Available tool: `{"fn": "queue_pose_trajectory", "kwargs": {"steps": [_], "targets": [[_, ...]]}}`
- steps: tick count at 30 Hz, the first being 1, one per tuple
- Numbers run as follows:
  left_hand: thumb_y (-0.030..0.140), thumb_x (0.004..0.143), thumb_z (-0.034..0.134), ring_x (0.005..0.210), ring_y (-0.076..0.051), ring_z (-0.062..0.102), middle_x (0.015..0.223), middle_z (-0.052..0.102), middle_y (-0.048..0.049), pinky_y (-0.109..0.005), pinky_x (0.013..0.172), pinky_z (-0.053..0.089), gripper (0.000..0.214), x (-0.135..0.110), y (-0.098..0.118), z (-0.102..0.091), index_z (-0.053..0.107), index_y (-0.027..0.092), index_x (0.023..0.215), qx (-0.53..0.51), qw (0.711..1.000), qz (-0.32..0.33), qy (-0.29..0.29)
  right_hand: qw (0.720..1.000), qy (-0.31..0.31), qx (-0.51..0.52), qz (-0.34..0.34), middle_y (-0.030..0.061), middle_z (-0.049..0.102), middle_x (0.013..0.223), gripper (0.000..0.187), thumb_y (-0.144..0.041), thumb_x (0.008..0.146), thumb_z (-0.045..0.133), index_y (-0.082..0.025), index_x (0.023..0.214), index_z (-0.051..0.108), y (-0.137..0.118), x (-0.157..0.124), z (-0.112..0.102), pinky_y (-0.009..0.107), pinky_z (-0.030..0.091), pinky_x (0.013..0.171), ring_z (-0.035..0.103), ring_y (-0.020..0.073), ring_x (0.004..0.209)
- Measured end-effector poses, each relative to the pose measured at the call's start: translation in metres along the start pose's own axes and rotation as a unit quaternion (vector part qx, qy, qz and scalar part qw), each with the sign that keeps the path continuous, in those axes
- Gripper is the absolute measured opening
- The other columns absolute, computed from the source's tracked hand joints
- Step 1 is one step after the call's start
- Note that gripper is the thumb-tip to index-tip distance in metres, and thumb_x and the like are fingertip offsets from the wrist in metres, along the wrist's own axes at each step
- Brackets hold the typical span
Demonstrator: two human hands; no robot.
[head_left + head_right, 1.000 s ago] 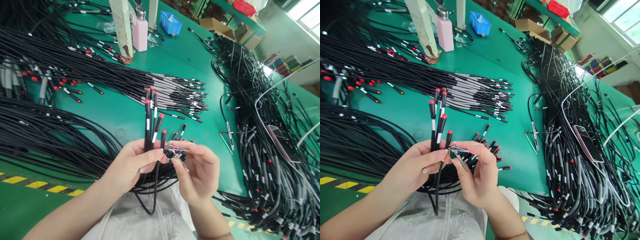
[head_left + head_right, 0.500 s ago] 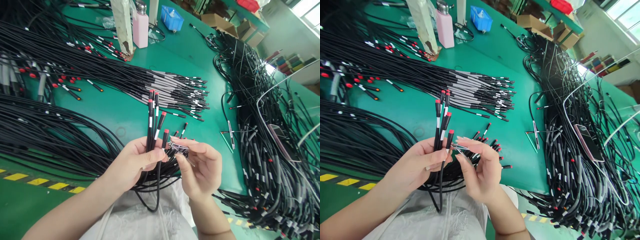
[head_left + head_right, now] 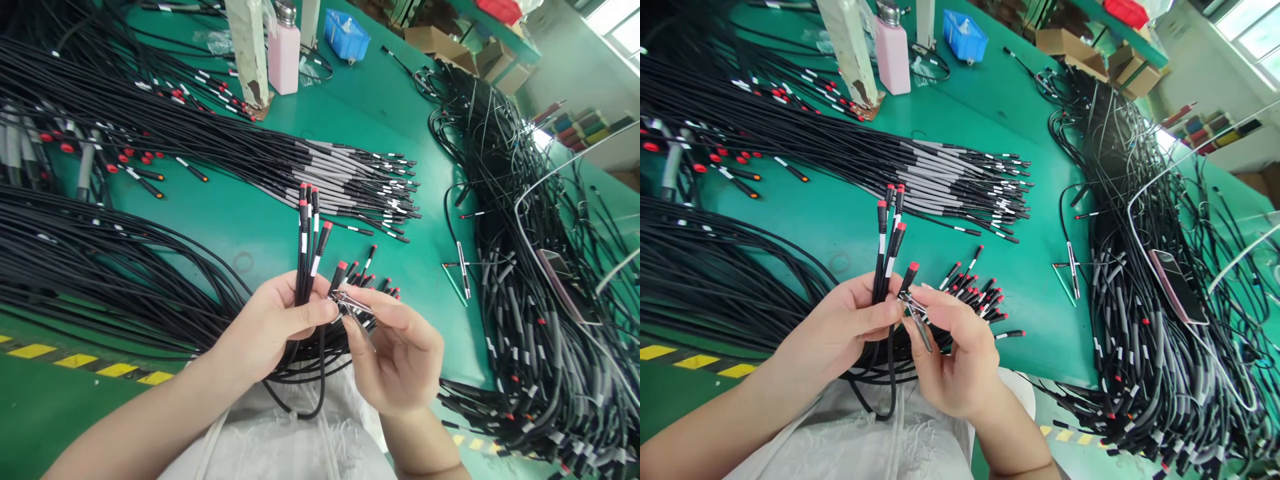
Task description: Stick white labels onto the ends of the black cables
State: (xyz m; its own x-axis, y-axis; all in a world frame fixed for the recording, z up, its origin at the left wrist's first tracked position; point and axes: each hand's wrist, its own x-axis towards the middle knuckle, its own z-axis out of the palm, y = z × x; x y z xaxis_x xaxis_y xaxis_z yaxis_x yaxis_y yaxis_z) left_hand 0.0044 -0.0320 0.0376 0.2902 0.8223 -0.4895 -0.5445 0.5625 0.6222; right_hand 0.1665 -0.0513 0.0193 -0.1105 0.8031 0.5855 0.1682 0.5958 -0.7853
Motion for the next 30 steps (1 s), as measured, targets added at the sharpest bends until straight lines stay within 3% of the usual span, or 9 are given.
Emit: {"fn": "queue_pose_trajectory", "kwargs": {"steps": [3, 6, 10, 12, 16, 20, 26, 28, 30], "targets": [[0.030, 0.068, 0.091, 0.048, -0.005, 0.030, 0.057, 0.051, 0.0060, -0.019, 0.044, 0.018, 0.026, 0.000, -0.003, 0.001, 0.070, 0.018, 0.075, 0.010, 1.000, 0.012, 0.003, 0.999, 0.001, -0.046, 0.002, 0.0079, 0.076, 0.119, 0.055, 0.005, 0.083, 0.068, -0.025, 0.128, 0.056, 0.001, 0.001, -0.004, 0.040, 0.067, 0.092, 0.076, 0.0228, 0.107], [0.037, 0.083, 0.079, 0.052, -0.009, 0.039, 0.059, 0.052, 0.0037, -0.021, 0.046, 0.026, 0.020, 0.000, -0.006, 0.000, 0.073, 0.018, 0.077, 0.032, 0.999, 0.042, -0.002, 0.998, 0.001, -0.063, 0.023, 0.0052, 0.077, 0.109, 0.046, -0.001, 0.086, 0.068, -0.026, 0.124, 0.059, 0.001, 0.011, -0.010, 0.044, 0.064, 0.091, 0.076, 0.0231, 0.100], [0.031, 0.092, 0.068, 0.061, -0.011, 0.051, 0.062, 0.058, 0.0026, -0.023, 0.058, 0.038, 0.016, 0.001, -0.010, -0.007, 0.081, 0.022, 0.092, 0.093, 0.993, 0.062, -0.031, 0.990, 0.033, -0.125, 0.063, 0.0010, 0.071, 0.085, 0.015, -0.014, 0.094, 0.063, -0.026, 0.099, 0.070, 0.001, 0.032, -0.020, 0.035, 0.057, 0.071, 0.068, 0.0191, 0.082], [0.030, 0.094, 0.067, 0.060, -0.010, 0.051, 0.060, 0.059, 0.0041, -0.023, 0.060, 0.039, 0.016, 0.001, -0.010, -0.010, 0.082, 0.025, 0.095, 0.132, 0.988, 0.051, -0.060, 0.985, 0.038, -0.134, 0.098, -0.0004, 0.068, 0.080, 0.014, -0.019, 0.097, 0.061, -0.025, 0.087, 0.070, 0.001, 0.042, -0.021, 0.032, 0.052, 0.070, 0.063, 0.0162, 0.076], [0.026, 0.090, 0.073, 0.059, -0.008, 0.053, 0.061, 0.062, 0.0055, -0.021, 0.059, 0.040, 0.011, 0.000, -0.007, -0.009, 0.083, 0.026, 0.092, 0.177, 0.978, 0.020, -0.107, 0.983, -0.010, -0.071, 0.166, -0.0029, 0.064, 0.078, 0.019, -0.026, 0.092, 0.069, -0.023, 0.074, 0.062, 0.003, 0.054, -0.017, 0.028, 0.047, 0.070, 0.056, 0.0127, 0.073], [0.031, 0.091, 0.073, 0.063, -0.009, 0.060, 0.064, 0.069, 0.0037, -0.020, 0.066, 0.046, 0.012, 0.001, -0.006, -0.003, 0.082, 0.024, 0.087, 0.130, 0.987, 0.026, -0.091, 0.971, -0.040, 0.025, 0.235, -0.0043, 0.058, 0.072, 0.022, -0.028, 0.091, 0.070, -0.022, 0.071, 0.061, 0.006, 0.058, -0.010, 0.026, 0.044, 0.065, 0.050, 0.0103, 0.066], [0.019, 0.074, 0.087, 0.056, -0.010, 0.066, 0.065, 0.076, 0.0010, -0.018, 0.059, 0.050, 0.010, 0.006, -0.004, 0.001, 0.079, 0.022, 0.080, -0.002, 0.998, 0.016, -0.061, 0.966, -0.017, 0.063, 0.251, -0.0015, 0.066, 0.077, 0.020, -0.032, 0.095, 0.066, -0.023, 0.079, 0.072, 0.013, 0.046, -0.006, 0.027, 0.052, 0.069, 0.060, 0.0121, 0.071], [0.017, 0.072, 0.088, 0.054, -0.009, 0.066, 0.063, 0.075, 0.0008, -0.017, 0.056, 0.050, 0.013, 0.006, -0.003, 0.001, 0.081, 0.022, 0.082, -0.011, 0.999, 0.013, -0.046, 0.973, 0.019, 0.052, 0.224, -0.0002, 0.069, 0.084, 0.014, -0.031, 0.098, 0.062, -0.027, 0.099, 0.075, 0.013, 0.040, -0.006, 0.030, 0.057, 0.072, 0.066, 0.0138, 0.076], [0.017, 0.072, 0.088, 0.054, -0.009, 0.066, 0.062, 0.073, 0.0017, -0.016, 0.055, 0.050, 0.015, 0.005, -0.003, 0.002, 0.082, 0.022, 0.084, -0.016, 0.999, 0.015, -0.033, 0.980, 0.069, 0.057, 0.178, 0.0012, 0.073, 0.094, 0.029, -0.025, 0.097, 0.063, -0.031, 0.125, 0.066, 0.011, 0.032, -0.004, 0.031, 0.062, 0.073, 0.071, 0.0158, 0.082]]}}
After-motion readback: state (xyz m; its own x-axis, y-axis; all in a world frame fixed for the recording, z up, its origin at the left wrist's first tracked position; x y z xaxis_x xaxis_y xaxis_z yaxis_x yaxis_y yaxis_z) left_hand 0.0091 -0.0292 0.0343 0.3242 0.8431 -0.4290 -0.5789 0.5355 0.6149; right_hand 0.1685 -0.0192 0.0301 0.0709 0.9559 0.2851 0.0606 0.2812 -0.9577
